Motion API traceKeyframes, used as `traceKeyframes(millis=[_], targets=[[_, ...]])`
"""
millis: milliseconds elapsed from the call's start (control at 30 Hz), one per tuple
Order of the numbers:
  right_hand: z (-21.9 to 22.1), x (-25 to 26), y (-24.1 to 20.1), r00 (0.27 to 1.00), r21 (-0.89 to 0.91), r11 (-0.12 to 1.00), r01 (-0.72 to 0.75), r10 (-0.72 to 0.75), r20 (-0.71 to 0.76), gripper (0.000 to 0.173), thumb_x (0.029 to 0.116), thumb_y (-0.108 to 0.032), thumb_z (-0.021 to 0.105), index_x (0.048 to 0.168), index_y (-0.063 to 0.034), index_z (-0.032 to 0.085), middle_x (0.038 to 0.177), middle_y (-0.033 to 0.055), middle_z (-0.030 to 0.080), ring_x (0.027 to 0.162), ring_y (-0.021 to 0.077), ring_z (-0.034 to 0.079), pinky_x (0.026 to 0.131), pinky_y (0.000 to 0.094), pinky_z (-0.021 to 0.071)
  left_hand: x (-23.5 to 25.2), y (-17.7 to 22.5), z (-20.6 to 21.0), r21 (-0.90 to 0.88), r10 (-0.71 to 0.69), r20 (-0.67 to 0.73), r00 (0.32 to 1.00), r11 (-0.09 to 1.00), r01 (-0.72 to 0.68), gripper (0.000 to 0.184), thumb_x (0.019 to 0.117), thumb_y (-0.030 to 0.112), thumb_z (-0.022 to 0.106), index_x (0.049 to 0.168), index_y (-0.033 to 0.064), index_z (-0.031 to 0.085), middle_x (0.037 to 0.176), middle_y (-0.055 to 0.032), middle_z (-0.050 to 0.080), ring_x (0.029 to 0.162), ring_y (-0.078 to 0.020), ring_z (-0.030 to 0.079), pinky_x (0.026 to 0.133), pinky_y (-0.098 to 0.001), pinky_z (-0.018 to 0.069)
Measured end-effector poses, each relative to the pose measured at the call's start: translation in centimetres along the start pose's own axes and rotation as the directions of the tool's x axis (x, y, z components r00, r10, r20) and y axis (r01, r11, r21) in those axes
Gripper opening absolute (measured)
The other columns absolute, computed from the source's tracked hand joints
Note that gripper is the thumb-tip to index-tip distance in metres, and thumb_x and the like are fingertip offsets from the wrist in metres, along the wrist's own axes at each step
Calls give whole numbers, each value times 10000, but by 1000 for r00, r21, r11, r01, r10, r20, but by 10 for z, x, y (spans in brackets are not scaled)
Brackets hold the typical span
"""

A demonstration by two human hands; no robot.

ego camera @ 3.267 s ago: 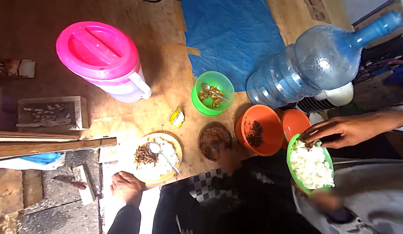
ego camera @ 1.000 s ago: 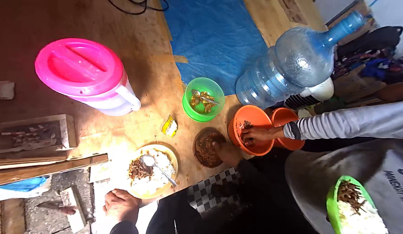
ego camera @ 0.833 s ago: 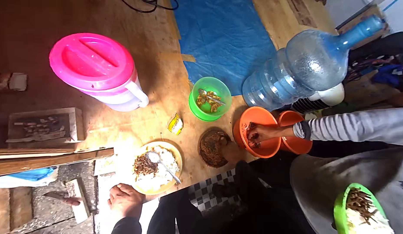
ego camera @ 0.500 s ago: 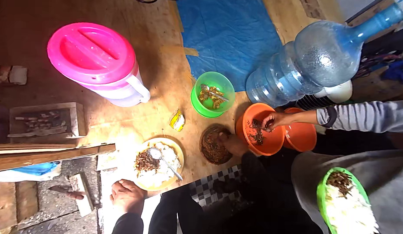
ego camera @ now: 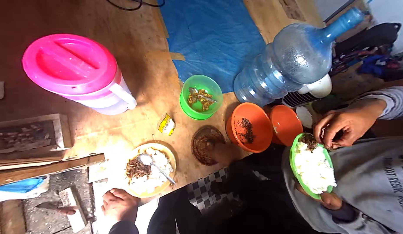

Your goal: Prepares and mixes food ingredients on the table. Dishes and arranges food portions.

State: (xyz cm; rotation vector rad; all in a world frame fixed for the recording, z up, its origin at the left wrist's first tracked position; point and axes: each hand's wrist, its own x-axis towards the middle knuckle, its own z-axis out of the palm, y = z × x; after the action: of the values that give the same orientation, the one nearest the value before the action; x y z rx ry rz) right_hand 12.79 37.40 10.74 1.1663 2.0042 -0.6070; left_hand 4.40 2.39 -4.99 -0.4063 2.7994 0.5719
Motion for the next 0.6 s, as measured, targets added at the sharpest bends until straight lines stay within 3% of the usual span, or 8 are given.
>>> traceKeyframes(millis=[100,167,267,333,433,500,533,600], targets=[[-12,15,25,985,89,994,-56,69,-158,724,1079,-600,252,1209,-32,681,1177,228,702,1142,393,672,964,629,513,3,1,2,-16,18,-35,999,1000,-18,638,1097,363,134,1351,-50,548,1364,-276,593,1333,-427,534,1130,-561,381],[6,20,29,963,93,992,-89,109,-246,672,1087,-557,302,1262,-24,671,1221,232,695,1198,384,654,1021,601,497,1,-2,4,-45,22,-41,999,999,-24,631,1096,357,155,1355,-61,551,1377,-287,581,1339,-436,525,1145,-567,359],[6,10,15,990,49,998,-34,40,-136,720,1081,-590,298,1130,-13,726,1197,219,702,1223,366,635,1059,579,462,3,0,1,-37,7,-26,1000,999,-8,629,1093,359,152,1355,-47,554,1383,-279,580,1343,-429,523,1140,-561,367],[4,17,32,988,120,993,-1,19,-151,720,1077,-601,300,1119,-21,725,1135,235,709,1140,396,663,994,615,493,3,2,0,-34,3,-5,1000,999,-3,635,1096,360,139,1365,-51,542,1394,-281,570,1352,-428,513,1144,-557,360],[26,35,62,931,202,977,71,8,-366,616,1102,-513,326,1247,-30,681,1141,251,709,1098,417,685,947,635,523,3,0,-1,-22,19,2,1000,1000,-19,647,1097,364,124,1368,-55,536,1409,-275,563,1365,-415,509,1153,-542,356],[49,30,57,909,219,969,114,-12,-418,581,1106,-435,364,1508,-32,481,1383,246,610,1268,387,611,1070,584,479,3,-1,-1,-13,27,5,1000,1000,-27,651,1093,364,120,1373,-49,538,1416,-264,563,1368,-401,510,1162,-532,352],[56,24,45,925,194,979,68,11,-379,634,1103,-469,343,1560,-34,402,1476,236,542,1329,369,574,1104,561,464,4,0,-1,-11,27,6,1000,1000,-27,656,1093,366,117,1376,-49,538,1419,-263,563,1370,-397,512,1166,-530,349],[52,16,18,945,78,996,-51,73,-317,705,1080,-568,326,1453,-1,515,1362,263,617,1244,404,630,1024,593,507,7,3,0,-8,15,11,1000,1000,-15,651,1095,363,116,1388,-47,529,1417,-255,568,1372,-390,512,1166,-525,347]])
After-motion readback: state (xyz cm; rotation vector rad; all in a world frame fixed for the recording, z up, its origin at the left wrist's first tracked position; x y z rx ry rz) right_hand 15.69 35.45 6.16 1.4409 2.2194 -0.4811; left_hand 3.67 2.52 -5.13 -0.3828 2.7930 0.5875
